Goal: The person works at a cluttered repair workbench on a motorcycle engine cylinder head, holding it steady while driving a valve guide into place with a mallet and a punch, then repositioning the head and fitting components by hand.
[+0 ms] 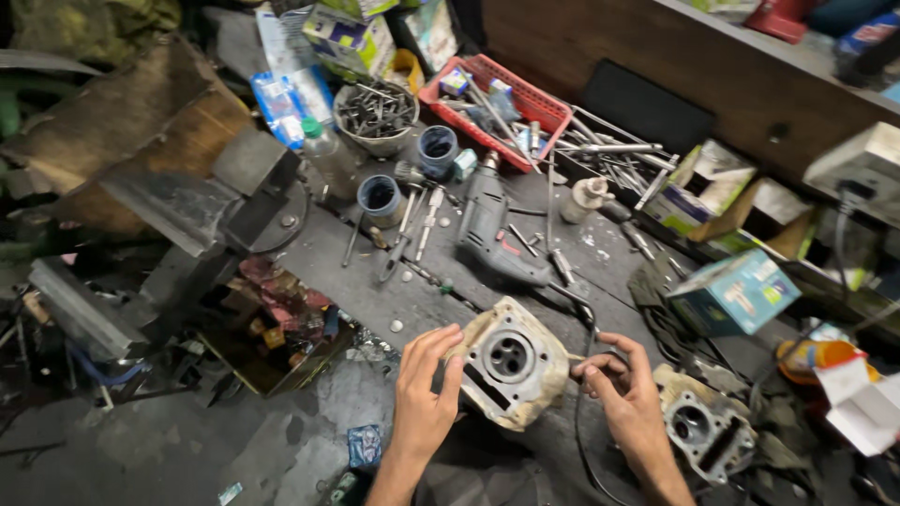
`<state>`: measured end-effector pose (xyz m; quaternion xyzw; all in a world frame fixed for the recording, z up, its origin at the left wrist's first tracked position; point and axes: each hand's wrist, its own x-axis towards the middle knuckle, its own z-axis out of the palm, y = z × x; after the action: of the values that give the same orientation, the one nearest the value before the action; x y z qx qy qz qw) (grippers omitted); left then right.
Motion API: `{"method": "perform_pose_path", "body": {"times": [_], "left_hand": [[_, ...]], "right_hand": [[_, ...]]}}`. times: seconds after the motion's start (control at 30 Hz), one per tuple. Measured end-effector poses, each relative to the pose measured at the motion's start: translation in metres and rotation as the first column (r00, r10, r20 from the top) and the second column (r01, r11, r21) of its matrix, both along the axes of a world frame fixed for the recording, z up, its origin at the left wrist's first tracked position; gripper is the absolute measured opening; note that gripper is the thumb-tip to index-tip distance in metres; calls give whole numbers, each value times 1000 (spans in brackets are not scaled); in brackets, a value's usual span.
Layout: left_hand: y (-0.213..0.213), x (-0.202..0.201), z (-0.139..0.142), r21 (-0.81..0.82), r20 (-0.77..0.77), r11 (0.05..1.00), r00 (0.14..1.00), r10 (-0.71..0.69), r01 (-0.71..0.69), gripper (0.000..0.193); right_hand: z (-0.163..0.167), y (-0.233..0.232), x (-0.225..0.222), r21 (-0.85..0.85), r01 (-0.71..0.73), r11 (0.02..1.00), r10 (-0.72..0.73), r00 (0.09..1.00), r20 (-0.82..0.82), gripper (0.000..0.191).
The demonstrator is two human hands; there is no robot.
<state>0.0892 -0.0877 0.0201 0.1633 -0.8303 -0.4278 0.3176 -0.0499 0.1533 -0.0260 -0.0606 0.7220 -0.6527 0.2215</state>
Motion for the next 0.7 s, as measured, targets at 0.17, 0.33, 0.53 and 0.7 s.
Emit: {"method": "perform_pose_path", "body": {"times": [0.17, 0.33, 0.53, 0.7], "left_hand": [[-48, -11, -22, 192, 123, 977, 990, 70, -93, 31], [-103, -39, -67, 15, 264, 981, 947, 183, -193, 44], [-169, -70, -101, -201, 324, 910, 852, 411, -362, 55], [-199, -99, -104, -198, 241, 953, 931, 273, -228, 55]], "right_hand": [[0, -30, -9, -8, 4, 1000, -4, 1000, 29, 48], [-1, -41, -15, 21, 64, 998, -64, 997, 33, 49], [-5, -38, -15, 99, 186, 977, -193, 979, 67, 45], [-15, -26, -12, 71, 198, 978, -201, 979, 36, 39]]}}
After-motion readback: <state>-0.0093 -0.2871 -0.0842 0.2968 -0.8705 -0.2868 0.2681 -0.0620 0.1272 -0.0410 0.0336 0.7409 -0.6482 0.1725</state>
